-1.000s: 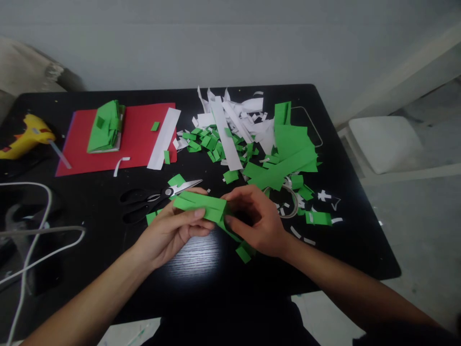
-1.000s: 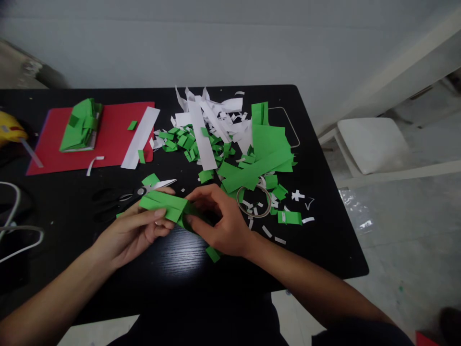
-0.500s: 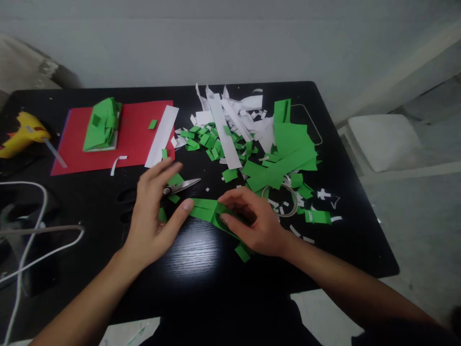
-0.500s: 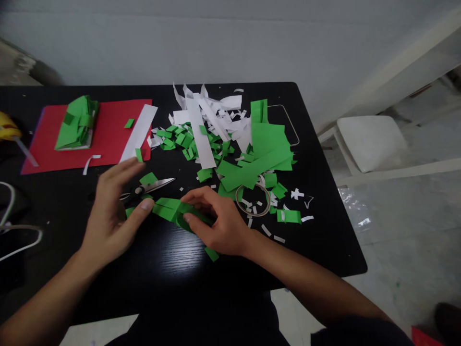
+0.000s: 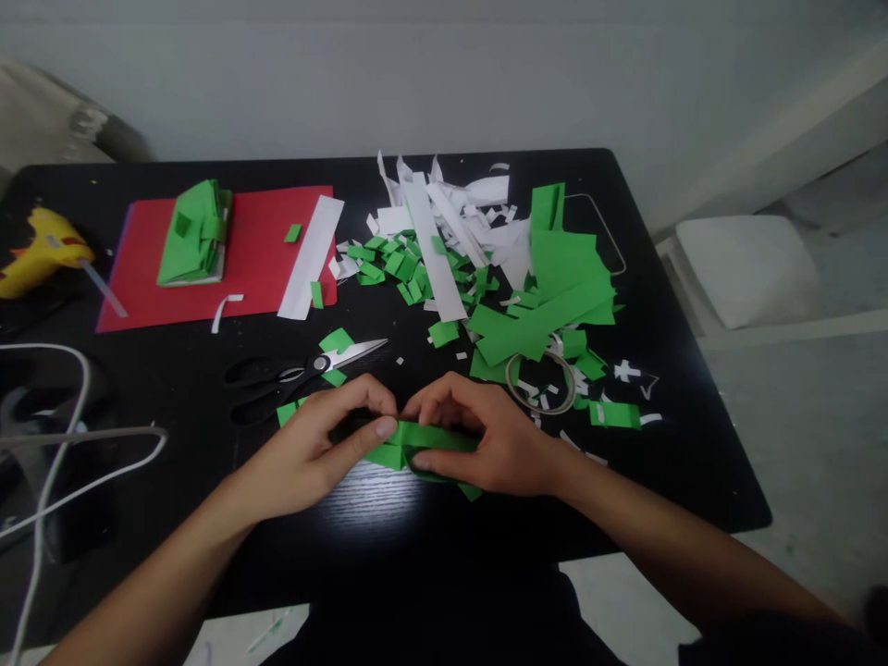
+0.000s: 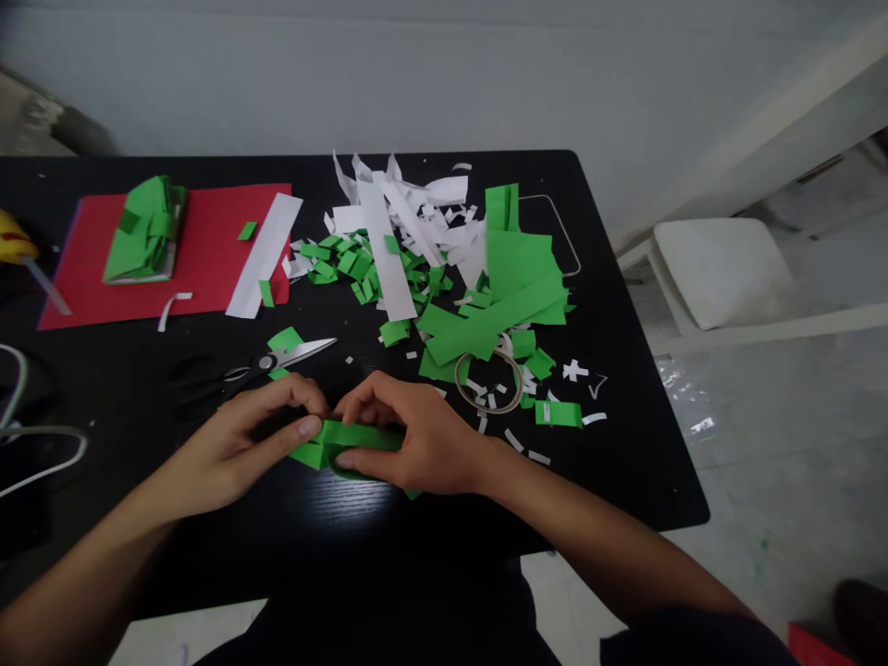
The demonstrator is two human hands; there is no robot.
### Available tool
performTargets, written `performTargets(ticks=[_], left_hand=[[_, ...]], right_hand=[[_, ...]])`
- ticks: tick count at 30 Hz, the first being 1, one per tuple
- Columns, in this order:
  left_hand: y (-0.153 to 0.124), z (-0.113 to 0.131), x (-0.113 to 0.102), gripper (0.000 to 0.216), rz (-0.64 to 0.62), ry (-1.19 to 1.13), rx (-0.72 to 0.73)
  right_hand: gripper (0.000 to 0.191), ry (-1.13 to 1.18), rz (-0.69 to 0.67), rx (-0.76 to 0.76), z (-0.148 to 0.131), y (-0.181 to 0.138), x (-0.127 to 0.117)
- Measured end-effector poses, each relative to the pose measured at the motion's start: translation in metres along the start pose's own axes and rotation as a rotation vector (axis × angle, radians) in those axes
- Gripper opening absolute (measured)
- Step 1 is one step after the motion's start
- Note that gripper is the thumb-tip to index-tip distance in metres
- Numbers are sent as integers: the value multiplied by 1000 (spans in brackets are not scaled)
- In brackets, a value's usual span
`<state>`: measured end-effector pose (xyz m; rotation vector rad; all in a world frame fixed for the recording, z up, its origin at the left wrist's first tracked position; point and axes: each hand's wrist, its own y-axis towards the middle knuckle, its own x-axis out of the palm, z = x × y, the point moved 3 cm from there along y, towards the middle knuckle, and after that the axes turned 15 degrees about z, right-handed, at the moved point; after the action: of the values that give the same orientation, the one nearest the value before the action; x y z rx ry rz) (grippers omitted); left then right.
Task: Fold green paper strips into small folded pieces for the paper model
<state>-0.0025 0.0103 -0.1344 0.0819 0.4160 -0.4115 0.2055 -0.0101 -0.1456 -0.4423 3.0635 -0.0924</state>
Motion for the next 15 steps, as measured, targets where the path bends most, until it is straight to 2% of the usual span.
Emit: performTargets(ticks=[8, 15], left_hand=[[-1, -1, 4, 11, 0, -104, -46], [-1, 1, 2, 11, 35, -88, -13]], right_hand=[[8, -136, 80, -260, -9, 0, -4], [8, -177, 101, -389, -11, -1, -4]])
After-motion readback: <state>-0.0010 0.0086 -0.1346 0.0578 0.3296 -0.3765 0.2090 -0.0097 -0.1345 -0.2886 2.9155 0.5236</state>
